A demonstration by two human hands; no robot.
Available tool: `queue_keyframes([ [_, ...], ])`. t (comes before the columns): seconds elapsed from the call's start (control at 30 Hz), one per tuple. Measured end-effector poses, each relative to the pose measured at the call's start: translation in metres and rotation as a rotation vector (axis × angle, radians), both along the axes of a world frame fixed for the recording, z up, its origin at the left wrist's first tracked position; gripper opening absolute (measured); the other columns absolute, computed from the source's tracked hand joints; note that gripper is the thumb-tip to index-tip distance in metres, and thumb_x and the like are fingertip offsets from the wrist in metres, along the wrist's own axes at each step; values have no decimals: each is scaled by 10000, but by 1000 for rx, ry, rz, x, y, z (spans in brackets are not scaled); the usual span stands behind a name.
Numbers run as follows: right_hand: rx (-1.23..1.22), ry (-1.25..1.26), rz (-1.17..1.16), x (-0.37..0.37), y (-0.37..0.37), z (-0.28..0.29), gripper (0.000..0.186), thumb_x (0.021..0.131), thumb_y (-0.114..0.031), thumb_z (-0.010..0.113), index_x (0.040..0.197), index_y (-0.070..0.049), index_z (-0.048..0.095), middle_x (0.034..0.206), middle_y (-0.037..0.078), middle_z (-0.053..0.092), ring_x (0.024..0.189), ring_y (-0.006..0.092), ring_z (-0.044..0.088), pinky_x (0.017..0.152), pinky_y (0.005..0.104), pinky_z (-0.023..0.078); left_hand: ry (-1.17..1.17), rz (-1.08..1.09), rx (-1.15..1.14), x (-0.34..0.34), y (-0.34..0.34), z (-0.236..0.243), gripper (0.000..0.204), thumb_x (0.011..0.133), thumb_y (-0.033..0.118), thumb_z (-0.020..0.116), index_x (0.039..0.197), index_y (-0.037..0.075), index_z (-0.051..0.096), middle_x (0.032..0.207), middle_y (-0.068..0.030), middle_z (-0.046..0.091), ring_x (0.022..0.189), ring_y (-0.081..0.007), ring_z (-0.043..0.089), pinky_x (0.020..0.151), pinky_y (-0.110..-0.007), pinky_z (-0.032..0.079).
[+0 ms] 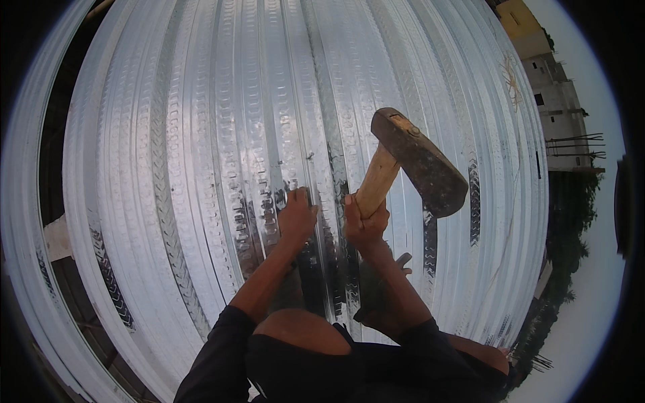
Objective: The person secures corrugated metal roof sheets to a roof structure using a hammer and nails. They repeatedly place nails and strike them to fasten the sheets, then walk across the roof to retrieve more nails from a bucket and continue fastening.
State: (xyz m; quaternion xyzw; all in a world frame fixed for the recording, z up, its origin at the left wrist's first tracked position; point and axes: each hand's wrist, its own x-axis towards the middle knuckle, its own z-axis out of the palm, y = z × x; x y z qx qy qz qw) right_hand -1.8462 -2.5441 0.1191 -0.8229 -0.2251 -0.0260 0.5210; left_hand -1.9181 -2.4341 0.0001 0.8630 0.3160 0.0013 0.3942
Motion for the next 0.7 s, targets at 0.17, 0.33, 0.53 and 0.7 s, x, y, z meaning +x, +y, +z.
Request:
queue_keyframes([
  [0.17,-717,358,116,-3,-16,-64,374,954,-268,689,1024,76,562,744,296,663,758,512,686,656,532,540,202,-55,-89,15,2,3,359,884,315,706,1065,11,647,1047,-208,697,983,-414,707,815,-529,575],
  [0.33,-437,318,19,21,4,-8,301,980,-218,660,994,67,565,705,195,664,636,293,692,590,432,543,166,-50,-26,21,4,0,323,909,325,636,966,10,682,970,-211,722,864,-423,723,759,-544,584],
  [0.53,510,-91,110,35,51,121,174,1002,-110,604,970,58,573,720,124,629,608,181,621,592,347,537,198,-24,-9,8,7,-9,334,919,324,611,985,6,690,956,-215,724,853,-420,728,744,-540,591],
  [0.7,-666,322,35,-6,-27,-55,378,957,-270,662,1038,89,573,816,283,700,754,441,717,712,526,552,123,-53,-28,17,-4,-3,329,924,328,612,974,12,689,948,-218,724,849,-415,728,757,-536,590],
])
